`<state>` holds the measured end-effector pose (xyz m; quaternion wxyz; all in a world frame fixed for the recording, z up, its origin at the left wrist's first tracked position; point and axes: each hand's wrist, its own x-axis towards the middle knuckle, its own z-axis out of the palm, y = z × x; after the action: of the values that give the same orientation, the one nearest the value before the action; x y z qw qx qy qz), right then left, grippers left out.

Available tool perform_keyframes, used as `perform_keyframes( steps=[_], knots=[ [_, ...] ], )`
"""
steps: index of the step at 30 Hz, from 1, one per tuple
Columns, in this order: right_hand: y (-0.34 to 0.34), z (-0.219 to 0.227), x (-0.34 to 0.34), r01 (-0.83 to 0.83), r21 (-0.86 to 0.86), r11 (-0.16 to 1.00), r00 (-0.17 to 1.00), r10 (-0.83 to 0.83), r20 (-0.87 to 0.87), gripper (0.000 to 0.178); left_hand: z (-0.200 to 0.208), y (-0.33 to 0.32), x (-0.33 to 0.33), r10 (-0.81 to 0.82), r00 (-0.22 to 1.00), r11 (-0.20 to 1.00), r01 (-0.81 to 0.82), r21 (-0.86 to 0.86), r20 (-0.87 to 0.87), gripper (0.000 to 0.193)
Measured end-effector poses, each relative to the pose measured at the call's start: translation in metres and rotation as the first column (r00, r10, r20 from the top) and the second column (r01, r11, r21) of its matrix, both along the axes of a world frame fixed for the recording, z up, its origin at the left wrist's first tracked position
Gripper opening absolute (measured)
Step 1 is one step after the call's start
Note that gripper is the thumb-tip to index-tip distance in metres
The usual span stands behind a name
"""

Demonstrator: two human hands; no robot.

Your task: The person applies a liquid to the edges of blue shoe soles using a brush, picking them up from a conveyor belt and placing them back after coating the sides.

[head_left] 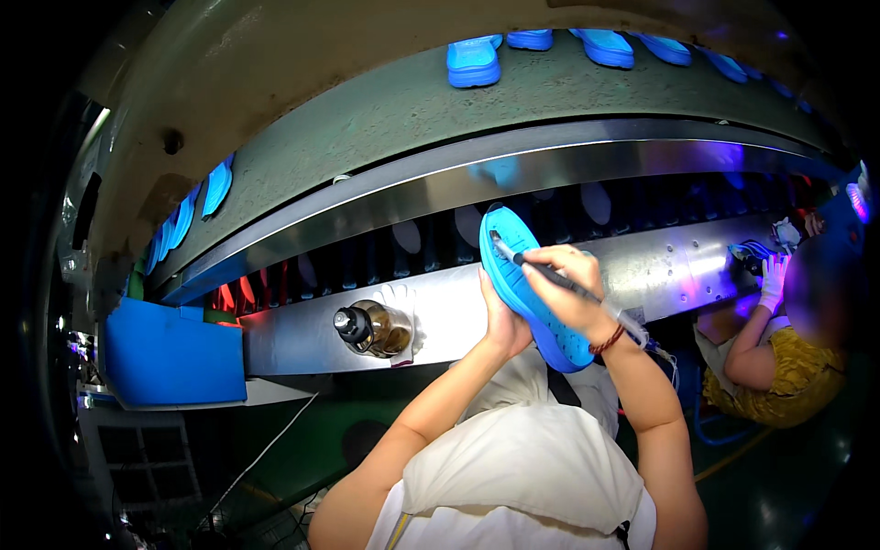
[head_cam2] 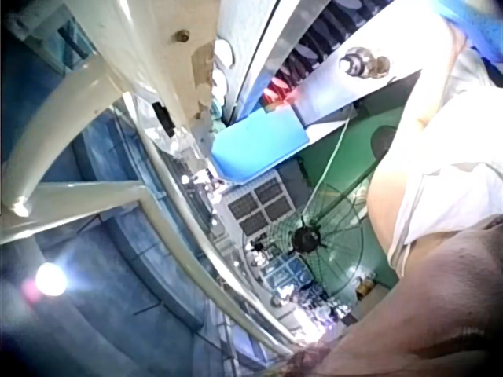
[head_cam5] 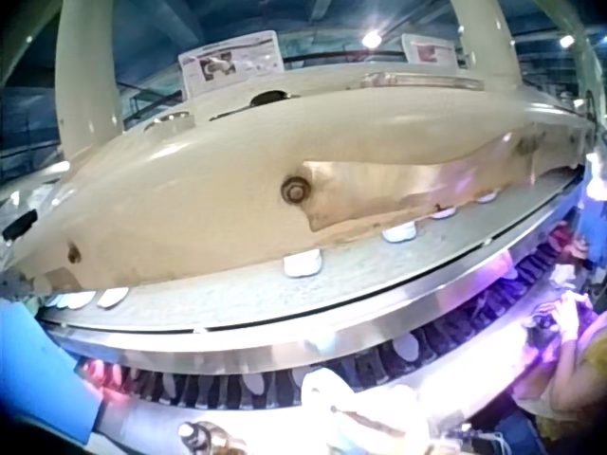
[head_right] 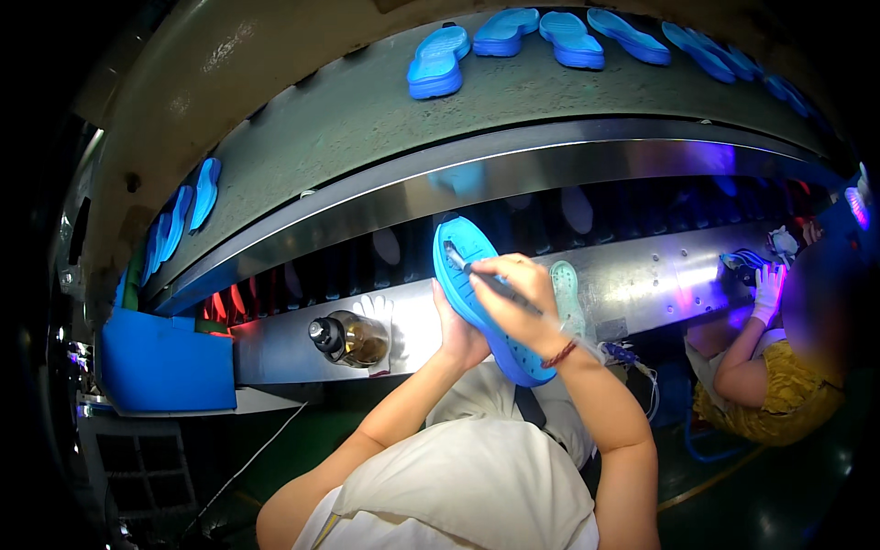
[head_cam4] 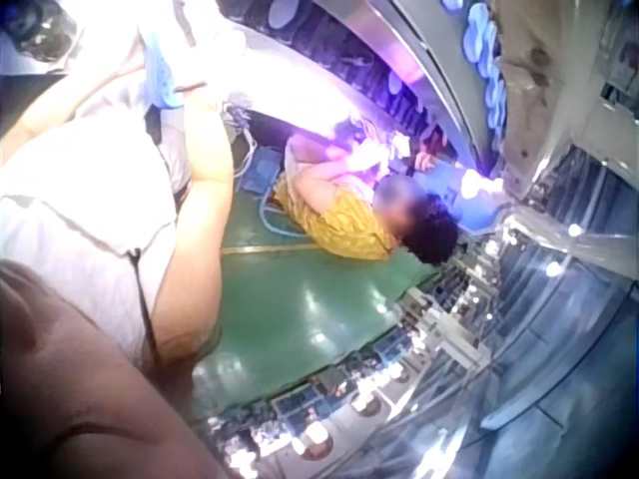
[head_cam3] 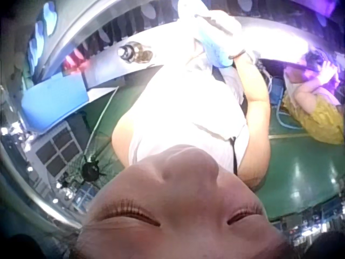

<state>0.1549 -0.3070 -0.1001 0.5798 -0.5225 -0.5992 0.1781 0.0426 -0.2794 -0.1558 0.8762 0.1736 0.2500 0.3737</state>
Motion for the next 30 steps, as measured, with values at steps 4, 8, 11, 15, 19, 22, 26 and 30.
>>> perform_keyframes(
  steps=[4, 8, 11, 15, 19, 22, 26, 30],
  knots=[
    [-0.033, -0.005, -0.007, -0.111, -0.010, 0.994, 0.991, 0.111, 0.076, 0.017, 0.006, 0.017, -0.019, 0.008, 1.000, 0.998, -0.009, 0.058, 0.014, 0.086],
    [-0.066, 0.005, 0.012, -0.303, -0.270, 0.914, 0.924, 0.351, 0.153, 0.016, 0.011, 0.027, -0.044, -0.125, 0.992, 0.983, 0.122, 0.138, 0.014, 0.092],
    [-0.056, 0.026, 0.026, -0.347, -0.198, 0.917, 0.937, 0.330, -0.117, 0.017, 0.036, 0.014, -0.035, -0.157, 0.986, 0.987, 0.156, 0.028, 0.057, 0.094],
    [-0.034, 0.039, 0.027, -0.199, -0.118, 0.973, 0.946, 0.159, -0.284, 0.018, 0.039, -0.004, -0.021, -0.278, 0.947, 0.960, 0.274, 0.051, 0.160, 0.092],
    [-0.044, 0.040, 0.020, -0.456, 0.019, 0.890, 0.885, 0.456, -0.094, 0.019, 0.054, -0.004, -0.023, -0.181, 0.982, 0.981, 0.176, 0.086, 0.057, 0.085],
    [-0.043, 0.039, 0.030, -0.375, 0.047, 0.926, 0.869, 0.368, -0.332, 0.017, 0.058, 0.001, -0.022, -0.178, 0.984, 0.981, 0.176, 0.078, 0.023, 0.093],
    [-0.043, 0.036, 0.027, -0.424, 0.032, 0.905, 0.901, 0.426, -0.088, 0.017, 0.064, 0.005, -0.019, -0.136, 0.989, 0.983, 0.128, 0.128, 0.060, 0.096],
    [-0.050, 0.042, 0.033, -0.384, -0.014, 0.923, 0.888, 0.365, -0.279, 0.018, 0.061, 0.015, -0.019, -0.131, 0.985, 0.960, 0.099, 0.260, 0.108, 0.100]
  ],
)
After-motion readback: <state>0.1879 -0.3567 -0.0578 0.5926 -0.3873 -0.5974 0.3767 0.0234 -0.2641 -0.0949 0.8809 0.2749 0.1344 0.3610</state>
